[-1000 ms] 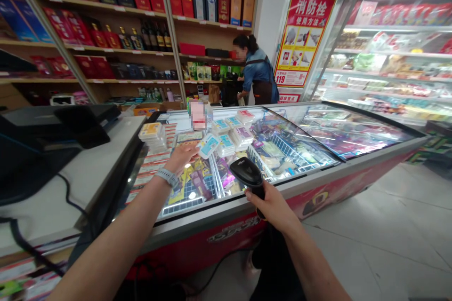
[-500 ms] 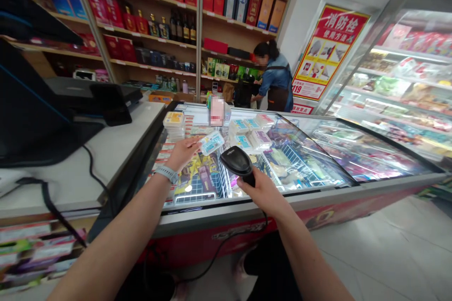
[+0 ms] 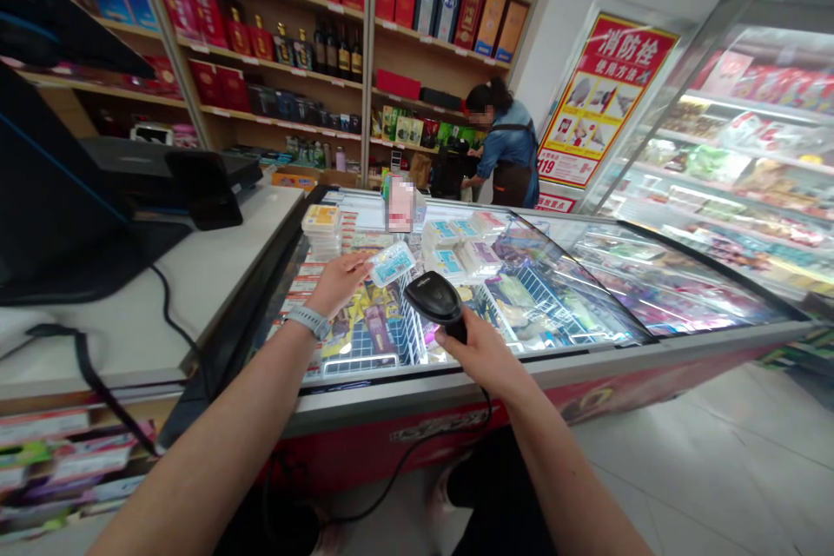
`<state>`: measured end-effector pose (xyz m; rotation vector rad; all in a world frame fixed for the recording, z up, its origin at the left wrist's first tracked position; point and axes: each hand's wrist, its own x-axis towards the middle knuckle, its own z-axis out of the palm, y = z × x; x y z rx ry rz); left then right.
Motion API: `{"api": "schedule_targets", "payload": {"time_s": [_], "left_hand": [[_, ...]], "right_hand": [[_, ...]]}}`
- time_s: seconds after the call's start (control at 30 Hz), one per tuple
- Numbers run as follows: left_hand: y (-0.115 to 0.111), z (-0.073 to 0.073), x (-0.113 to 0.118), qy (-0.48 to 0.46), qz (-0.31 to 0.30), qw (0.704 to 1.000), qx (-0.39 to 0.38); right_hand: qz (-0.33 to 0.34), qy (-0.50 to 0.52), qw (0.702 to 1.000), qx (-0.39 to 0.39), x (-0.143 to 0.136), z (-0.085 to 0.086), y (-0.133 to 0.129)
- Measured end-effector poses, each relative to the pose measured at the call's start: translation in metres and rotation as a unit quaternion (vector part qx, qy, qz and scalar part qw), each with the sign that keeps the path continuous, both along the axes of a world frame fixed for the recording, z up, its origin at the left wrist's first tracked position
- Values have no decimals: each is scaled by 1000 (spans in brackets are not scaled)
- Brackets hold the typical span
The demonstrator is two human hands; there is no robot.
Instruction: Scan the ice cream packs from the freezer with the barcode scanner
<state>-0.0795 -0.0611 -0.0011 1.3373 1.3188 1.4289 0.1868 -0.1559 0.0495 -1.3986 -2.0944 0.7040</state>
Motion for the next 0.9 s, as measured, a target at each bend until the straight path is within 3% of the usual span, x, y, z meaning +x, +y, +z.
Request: {"api": "schedule_targets", "payload": {"time_s": [0.7,0.9], "left_hand": [[0,0,0,-30,5,1000,-2],[7,0,-15,-96,95,989,59]], "right_hand": [[12,37,999,-8,-2,-11,3],[13,39,999,-12,2,-11,0]]}}
